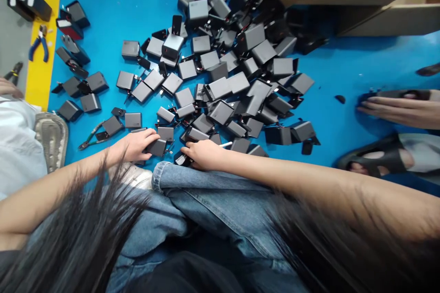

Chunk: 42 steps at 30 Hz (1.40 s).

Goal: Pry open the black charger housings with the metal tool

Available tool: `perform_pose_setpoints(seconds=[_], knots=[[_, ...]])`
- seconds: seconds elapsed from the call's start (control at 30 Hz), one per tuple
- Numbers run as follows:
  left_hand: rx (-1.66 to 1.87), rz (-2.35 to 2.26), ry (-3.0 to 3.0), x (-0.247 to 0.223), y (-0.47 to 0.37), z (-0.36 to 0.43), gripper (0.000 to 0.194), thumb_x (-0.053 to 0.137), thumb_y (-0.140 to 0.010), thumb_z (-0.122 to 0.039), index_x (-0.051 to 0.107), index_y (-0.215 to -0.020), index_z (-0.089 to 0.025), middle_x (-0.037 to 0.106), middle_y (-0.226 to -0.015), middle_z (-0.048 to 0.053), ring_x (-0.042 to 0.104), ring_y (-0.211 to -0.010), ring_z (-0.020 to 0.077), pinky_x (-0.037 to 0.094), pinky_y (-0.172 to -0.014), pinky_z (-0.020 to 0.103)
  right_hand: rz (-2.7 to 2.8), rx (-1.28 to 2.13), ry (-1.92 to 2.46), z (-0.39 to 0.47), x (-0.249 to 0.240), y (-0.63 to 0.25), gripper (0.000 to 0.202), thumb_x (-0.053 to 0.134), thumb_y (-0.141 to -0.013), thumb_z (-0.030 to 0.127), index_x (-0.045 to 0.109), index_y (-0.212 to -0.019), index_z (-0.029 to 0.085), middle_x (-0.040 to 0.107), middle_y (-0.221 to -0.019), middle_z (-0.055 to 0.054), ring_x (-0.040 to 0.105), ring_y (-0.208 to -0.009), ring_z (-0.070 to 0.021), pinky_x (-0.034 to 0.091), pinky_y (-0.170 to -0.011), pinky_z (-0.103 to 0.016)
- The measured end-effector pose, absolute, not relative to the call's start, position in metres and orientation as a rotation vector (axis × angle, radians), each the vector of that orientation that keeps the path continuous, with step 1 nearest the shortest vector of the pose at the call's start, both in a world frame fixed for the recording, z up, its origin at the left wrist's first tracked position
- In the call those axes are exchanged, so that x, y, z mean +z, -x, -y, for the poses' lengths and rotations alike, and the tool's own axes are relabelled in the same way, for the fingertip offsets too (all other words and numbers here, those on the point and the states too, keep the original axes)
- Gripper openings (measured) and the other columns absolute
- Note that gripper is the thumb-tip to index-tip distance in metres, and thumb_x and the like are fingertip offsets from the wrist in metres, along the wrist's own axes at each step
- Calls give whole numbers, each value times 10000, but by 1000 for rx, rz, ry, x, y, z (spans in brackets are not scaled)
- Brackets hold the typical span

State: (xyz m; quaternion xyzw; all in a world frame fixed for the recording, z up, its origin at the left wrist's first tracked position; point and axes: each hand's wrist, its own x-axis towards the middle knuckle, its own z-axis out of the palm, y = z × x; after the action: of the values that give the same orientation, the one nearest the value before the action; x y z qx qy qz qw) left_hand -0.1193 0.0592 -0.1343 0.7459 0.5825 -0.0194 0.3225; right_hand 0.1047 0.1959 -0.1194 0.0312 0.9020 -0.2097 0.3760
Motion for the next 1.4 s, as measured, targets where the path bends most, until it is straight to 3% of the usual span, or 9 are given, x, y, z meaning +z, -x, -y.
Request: perform_pose_setpoints(seconds=[0.17, 0.3, 0.67, 1.1, 1.27, 1.4], knots=[[446, -1531, -1710, -145, 132, -51, 528, 639, -747, -187, 490, -1253, -199, 574, -1276, 85, 612, -1135, 207, 544, -955, 307, -2319, -532, -92, -198, -116, -102, 386, 566, -869, 220, 589, -1241, 120, 662, -1131, -167, 724, -903, -288, 521, -674, -310], [604, -1513, -1560, -152, 127, -48, 532, 632, -734, -163, 481, -1243, -202, 565, -1279, 96, 600, -1170, 218, 560, -974, 352, -2321, -536, -97, -197, -116, -102, 398, 550, -875, 220, 584, -1259, 121, 660, -1129, -172, 722, -893, -292, 518, -669, -320], [710, -1516, -1376, -156, 125, -46, 498, 665, -723, -203, 499, -1193, -191, 563, -1260, 91, 631, -1139, 215, 580, -967, 371, -2325, -567, -106, -199, -117, -104, 490, 591, -890, 279, 560, -1356, 132, 674, -1169, -171, 720, -927, -311, 525, -724, -351], [759, -1505, -1147, -158, 130, -45, 559, 733, -702, -221, 483, -1200, -182, 592, -1213, 90, 676, -1054, 205, 585, -958, 393, -2333, -666, -142, -207, -115, -104, 435, 587, -948, 339, 587, -1332, 134, 706, -1185, -163, 711, -1028, -314, 527, -772, -343], [762, -1673, -1293, -139, 165, -29, 585, 757, -699, -239, 526, -1235, -205, 624, -1242, 86, 649, -1132, 241, 545, -1023, 413, -2351, -706, -179, -206, -118, -105, 415, 567, -969, 352, 581, -1327, 142, 717, -1174, -157, 714, -1041, -295, 541, -775, -328], [747, -1939, -1215, -126, 186, 11, 576, 780, -680, -317, 539, -1190, -196, 653, -1182, 71, 684, -1041, 237, 575, -959, 393, -2365, -740, -211, -197, -120, -102, 427, 540, -984, 341, 558, -1341, 108, 720, -1176, -159, 709, -1063, -291, 553, -830, -343]])
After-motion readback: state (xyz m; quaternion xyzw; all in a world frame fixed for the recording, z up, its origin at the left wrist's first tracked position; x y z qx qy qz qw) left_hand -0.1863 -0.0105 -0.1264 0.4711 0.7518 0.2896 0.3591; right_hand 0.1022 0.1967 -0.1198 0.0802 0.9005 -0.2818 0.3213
